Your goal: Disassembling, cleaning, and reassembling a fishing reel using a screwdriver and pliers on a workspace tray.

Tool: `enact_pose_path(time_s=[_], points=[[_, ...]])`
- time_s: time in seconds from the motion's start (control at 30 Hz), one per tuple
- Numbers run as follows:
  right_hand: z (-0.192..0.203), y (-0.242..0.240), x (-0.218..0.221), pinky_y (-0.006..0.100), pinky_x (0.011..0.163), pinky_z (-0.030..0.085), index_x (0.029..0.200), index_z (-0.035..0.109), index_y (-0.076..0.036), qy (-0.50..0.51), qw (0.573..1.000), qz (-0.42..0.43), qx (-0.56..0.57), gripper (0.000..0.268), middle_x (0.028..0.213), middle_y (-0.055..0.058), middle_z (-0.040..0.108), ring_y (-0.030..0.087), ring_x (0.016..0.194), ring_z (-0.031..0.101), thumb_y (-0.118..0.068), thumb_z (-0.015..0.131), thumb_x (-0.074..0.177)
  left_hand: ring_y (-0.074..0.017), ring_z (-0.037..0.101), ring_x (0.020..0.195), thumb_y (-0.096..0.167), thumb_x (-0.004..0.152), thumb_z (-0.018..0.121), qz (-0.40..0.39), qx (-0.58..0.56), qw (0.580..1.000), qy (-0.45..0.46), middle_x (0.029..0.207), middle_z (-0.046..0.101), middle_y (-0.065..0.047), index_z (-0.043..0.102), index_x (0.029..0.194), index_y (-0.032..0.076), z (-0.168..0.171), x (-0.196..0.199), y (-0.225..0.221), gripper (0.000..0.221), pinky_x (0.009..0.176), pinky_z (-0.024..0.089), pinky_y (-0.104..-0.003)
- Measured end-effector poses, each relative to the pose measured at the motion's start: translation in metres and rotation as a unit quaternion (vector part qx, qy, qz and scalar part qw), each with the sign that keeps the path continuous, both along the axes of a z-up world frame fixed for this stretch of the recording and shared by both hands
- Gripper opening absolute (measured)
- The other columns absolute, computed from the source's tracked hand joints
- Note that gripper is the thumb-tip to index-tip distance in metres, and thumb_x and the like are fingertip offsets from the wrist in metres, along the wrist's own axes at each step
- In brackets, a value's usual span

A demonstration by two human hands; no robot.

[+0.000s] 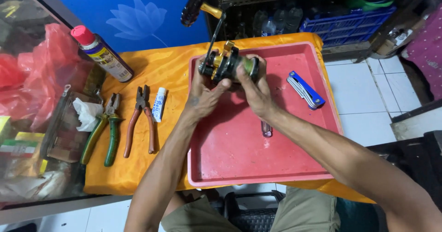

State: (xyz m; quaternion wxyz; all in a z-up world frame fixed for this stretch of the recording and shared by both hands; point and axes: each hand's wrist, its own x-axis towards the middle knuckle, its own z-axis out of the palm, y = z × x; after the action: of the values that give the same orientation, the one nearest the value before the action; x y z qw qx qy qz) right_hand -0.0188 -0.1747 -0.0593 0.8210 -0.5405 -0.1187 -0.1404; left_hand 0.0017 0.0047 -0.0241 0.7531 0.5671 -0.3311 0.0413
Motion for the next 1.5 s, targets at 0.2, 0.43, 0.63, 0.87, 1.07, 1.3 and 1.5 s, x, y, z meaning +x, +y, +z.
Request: enact_pose_path(time_s=[0.2,0.43,0.63,0.87,1.07,1.3,1.5], points=[[0.034,0.016,-0.023,0.042,0.077,0.058,0.140,0.037,-0.008,-0.087,0.979,-0.063,-0.172,0.075,0.111,0.020,0.057,0.031,0.097,0.062,-0.021,0.086,0.084,-0.0166,0.063,0.093,0.032,0.102,0.064,0.041,-0.075,0.985,0.150,0.116,0.063,-0.009,0.049,0.135,0.012,-0.005,-0.002,-0.005,0.041,0.077,0.058,-0.031],[0.057,0.016,-0.041,0.046,0.068,0.055,0.131,0.047,-0.008,-0.128,0.924,-0.069,-0.354,0.067,0.106,0.023,0.060,0.041,0.089,0.066,-0.039,0.085,0.085,-0.0328,0.075,0.088,0.056,0.091,0.065,-0.012,-0.263,0.909,0.324,0.102,0.072,-0.022,0.063,0.119,0.000,0.015,-0.005,-0.002,0.062,0.087,0.062,-0.048],[0.091,-0.016,-0.036,0.037,0.067,0.052,0.104,0.074,-0.014,-0.403,0.753,-0.275,-0.441,0.031,0.081,0.003,0.060,0.022,0.073,0.058,-0.044,0.072,0.096,-0.0395,0.073,0.076,0.036,0.090,0.065,-0.110,-0.226,0.930,0.267,0.092,0.069,-0.028,0.061,0.111,0.001,0.006,-0.007,-0.003,0.040,0.068,0.065,-0.050],[0.120,-0.053,-0.044,0.043,0.107,0.038,0.089,0.071,-0.016,-0.415,0.591,-0.324,-0.610,0.065,0.080,-0.001,0.057,0.028,0.108,0.061,-0.079,0.054,0.097,-0.0437,0.073,0.078,0.029,0.084,0.069,-0.237,-0.174,0.903,0.313,0.097,0.069,-0.032,0.056,0.123,-0.007,-0.001,-0.001,0.019,0.055,0.065,0.063,-0.051],[0.094,-0.066,-0.026,0.034,0.076,0.056,0.077,0.062,-0.018,-0.416,0.642,-0.247,-0.595,0.034,0.070,0.000,0.057,0.021,0.089,0.064,-0.044,0.071,0.097,-0.0402,0.072,0.066,0.041,0.087,0.062,-0.238,-0.219,0.894,0.311,0.079,0.068,-0.027,0.063,0.094,-0.002,0.040,-0.028,-0.001,0.044,0.063,0.063,-0.056],[0.099,-0.056,-0.034,0.027,0.066,0.054,0.069,0.058,-0.020,-0.408,0.606,-0.379,-0.568,0.032,0.065,-0.004,0.051,0.015,0.074,0.061,-0.030,0.072,0.096,-0.0356,0.076,0.079,0.041,0.086,0.064,-0.116,-0.066,0.944,0.303,0.097,0.071,-0.020,0.056,0.126,0.009,0.020,-0.008,0.000,0.052,0.062,0.067,-0.049],[0.116,-0.064,-0.039,0.035,0.071,0.055,0.085,0.073,-0.011,-0.396,0.699,-0.356,-0.477,0.025,0.072,0.005,0.061,0.027,0.076,0.061,-0.029,0.086,0.097,-0.0240,0.070,0.067,0.008,0.076,0.061,-0.066,0.055,0.979,0.182,0.091,0.062,-0.016,0.054,0.119,-0.002,0.045,-0.034,-0.007,0.044,0.057,0.065,-0.032]])
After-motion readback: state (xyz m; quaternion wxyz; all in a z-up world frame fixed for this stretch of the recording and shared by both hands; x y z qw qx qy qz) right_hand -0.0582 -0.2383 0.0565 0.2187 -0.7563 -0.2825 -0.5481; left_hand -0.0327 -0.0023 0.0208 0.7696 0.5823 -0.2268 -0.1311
